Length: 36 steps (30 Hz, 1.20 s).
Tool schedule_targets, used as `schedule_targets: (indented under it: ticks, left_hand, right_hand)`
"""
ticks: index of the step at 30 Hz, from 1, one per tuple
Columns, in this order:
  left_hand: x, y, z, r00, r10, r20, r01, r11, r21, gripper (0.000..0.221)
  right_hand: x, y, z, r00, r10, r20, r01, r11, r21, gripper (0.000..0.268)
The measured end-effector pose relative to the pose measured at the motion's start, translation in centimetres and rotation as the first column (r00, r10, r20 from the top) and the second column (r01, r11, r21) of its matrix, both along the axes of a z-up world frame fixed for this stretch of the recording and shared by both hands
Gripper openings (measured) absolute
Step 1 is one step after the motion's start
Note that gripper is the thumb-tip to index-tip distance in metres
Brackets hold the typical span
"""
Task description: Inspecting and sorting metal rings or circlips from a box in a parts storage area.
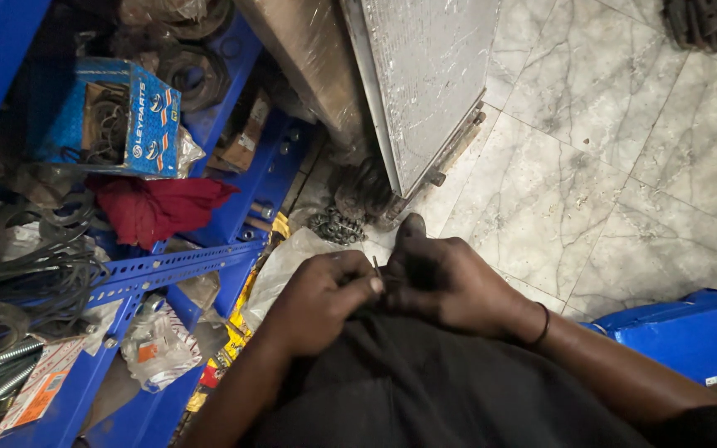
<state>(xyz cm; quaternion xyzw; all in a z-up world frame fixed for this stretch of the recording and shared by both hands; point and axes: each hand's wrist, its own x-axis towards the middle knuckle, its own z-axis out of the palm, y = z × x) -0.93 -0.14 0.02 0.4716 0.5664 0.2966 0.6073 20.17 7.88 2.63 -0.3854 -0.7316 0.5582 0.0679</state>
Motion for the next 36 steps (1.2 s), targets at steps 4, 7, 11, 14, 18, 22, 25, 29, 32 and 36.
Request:
schedule_targets:
  ticks: [4, 7, 11, 14, 18, 22, 25, 29, 32, 36]
  left_hand:
    - [-0.5, 0.0, 0.2, 0.999, -0.029, 0.042, 0.030, 0.999, -0.029, 0.020]
    - [-0.6, -0.2, 0.8, 0.999, -0.022, 0.029, 0.023, 1.000, -0.018, 0.019]
    - [-0.4, -0.6, 1.9, 0.997, -0.004, -0.081, 0.003, 1.000, -0.008, 0.017]
    - [-0.2, -0.7, 2.0, 0.996, 0.009, -0.085, -0.009, 1.000, -0.003, 0.018]
    - [0.4, -1.5, 0.3, 0.995, 0.084, 0.051, -0.080, 0.994, -0.072, 0.018]
    - [0.5, -1.9, 0.2, 0.992, 0.127, 0.018, -0.127, 0.992, -0.021, 0.019]
    - [0.4, -2.0, -0.4, 0.993, 0.111, 0.049, -0.113, 0.993, 0.041, 0.019]
    - [0.4, -2.0, -0.7, 0.985, 0.134, 0.111, -0.144, 0.986, 0.087, 0.018]
    - [-0.2, -1.5, -1.0, 0.973, 0.060, 0.222, -0.068, 0.997, 0.031, 0.018]
    - [-0.5, -0.8, 0.7, 0.999, 0.015, 0.030, -0.016, 0.999, 0.042, 0.017]
  right_hand:
    - [-0.1, -0.1, -0.1, 0.997, -0.033, -0.068, 0.012, 0.956, -0.292, 0.018]
    - [-0.5, 0.0, 0.2, 0.989, -0.064, -0.136, 0.000, 0.905, -0.425, 0.016]
    - [-1.3, 0.5, 1.3, 0.999, 0.006, -0.045, -0.022, 0.933, -0.358, 0.022]
    - [-1.8, 0.6, 1.4, 0.991, 0.103, 0.081, -0.082, 0.971, -0.225, 0.028]
    - [-2.3, 0.7, 0.5, 0.978, 0.161, 0.132, -0.147, 0.983, -0.113, 0.031]
    - [-2.6, 0.6, 0.0, 0.973, 0.196, 0.124, -0.195, 0.981, -0.016, 0.030]
    - [-2.6, 0.7, 0.0, 0.969, 0.214, 0.123, -0.215, 0.977, -0.007, 0.029]
    - [-2.6, 1.0, 0.8, 0.965, 0.217, 0.145, -0.214, 0.976, -0.037, 0.029]
    - [-2.5, 1.2, 0.7, 0.968, 0.192, 0.160, -0.186, 0.981, -0.054, 0.028]
    - [-2.7, 1.5, 0.3, 0.970, 0.198, 0.140, -0.192, 0.980, -0.055, 0.027]
